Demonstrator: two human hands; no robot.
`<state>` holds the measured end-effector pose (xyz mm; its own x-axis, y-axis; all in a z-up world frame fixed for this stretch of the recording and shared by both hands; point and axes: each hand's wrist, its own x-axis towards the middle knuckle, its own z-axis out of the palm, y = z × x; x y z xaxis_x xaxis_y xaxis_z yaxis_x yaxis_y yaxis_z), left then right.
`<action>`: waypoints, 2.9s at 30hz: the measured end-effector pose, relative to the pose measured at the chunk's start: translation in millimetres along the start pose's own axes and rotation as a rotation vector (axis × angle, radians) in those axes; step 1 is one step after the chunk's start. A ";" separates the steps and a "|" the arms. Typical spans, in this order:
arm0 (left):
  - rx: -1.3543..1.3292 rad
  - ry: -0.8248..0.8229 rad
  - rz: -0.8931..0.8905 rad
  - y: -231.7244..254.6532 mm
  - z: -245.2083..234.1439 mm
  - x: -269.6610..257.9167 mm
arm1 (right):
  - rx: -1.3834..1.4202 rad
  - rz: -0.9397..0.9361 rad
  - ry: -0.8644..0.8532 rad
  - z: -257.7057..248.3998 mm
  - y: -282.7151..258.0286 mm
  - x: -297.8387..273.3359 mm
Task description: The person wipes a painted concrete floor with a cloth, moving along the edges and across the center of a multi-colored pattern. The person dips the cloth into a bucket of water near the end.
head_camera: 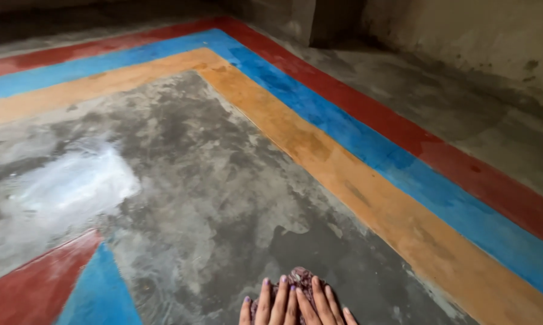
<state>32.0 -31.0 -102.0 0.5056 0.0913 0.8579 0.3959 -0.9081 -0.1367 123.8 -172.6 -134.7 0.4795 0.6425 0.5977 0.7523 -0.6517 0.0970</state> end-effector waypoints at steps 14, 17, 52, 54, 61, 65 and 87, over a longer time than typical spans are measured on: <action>-0.359 -0.810 -0.182 -4.6 7.9 151.2 | 0.269 0.072 -0.474 -85.2 32.3 157.3; -0.313 -0.840 -0.171 -4.7 21.1 172.8 | 0.288 0.097 -0.489 -77.1 40.2 177.6; -0.327 -0.969 -0.117 -18.4 24.1 173.6 | 0.240 0.387 -0.683 -71.9 17.8 185.0; -0.342 -0.977 -0.105 -23.9 8.9 165.3 | 0.238 0.402 -0.698 -84.4 4.8 175.0; -0.382 -1.001 -0.063 -43.3 -48.4 135.1 | 0.233 0.455 -0.760 -137.3 -43.6 142.6; -0.402 -0.998 -0.107 -52.7 -78.8 111.4 | 0.231 0.496 -0.852 -166.1 -71.2 124.6; -0.275 -1.271 -0.255 -33.4 -130.5 21.5 | 0.456 0.358 -0.837 -188.9 -111.5 33.6</action>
<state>-70.3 -52.0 -14.4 0.8616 0.4503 -0.2343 0.4950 -0.8475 0.1915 -29.3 -154.5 24.9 0.7411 0.6294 -0.2336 0.5190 -0.7579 -0.3953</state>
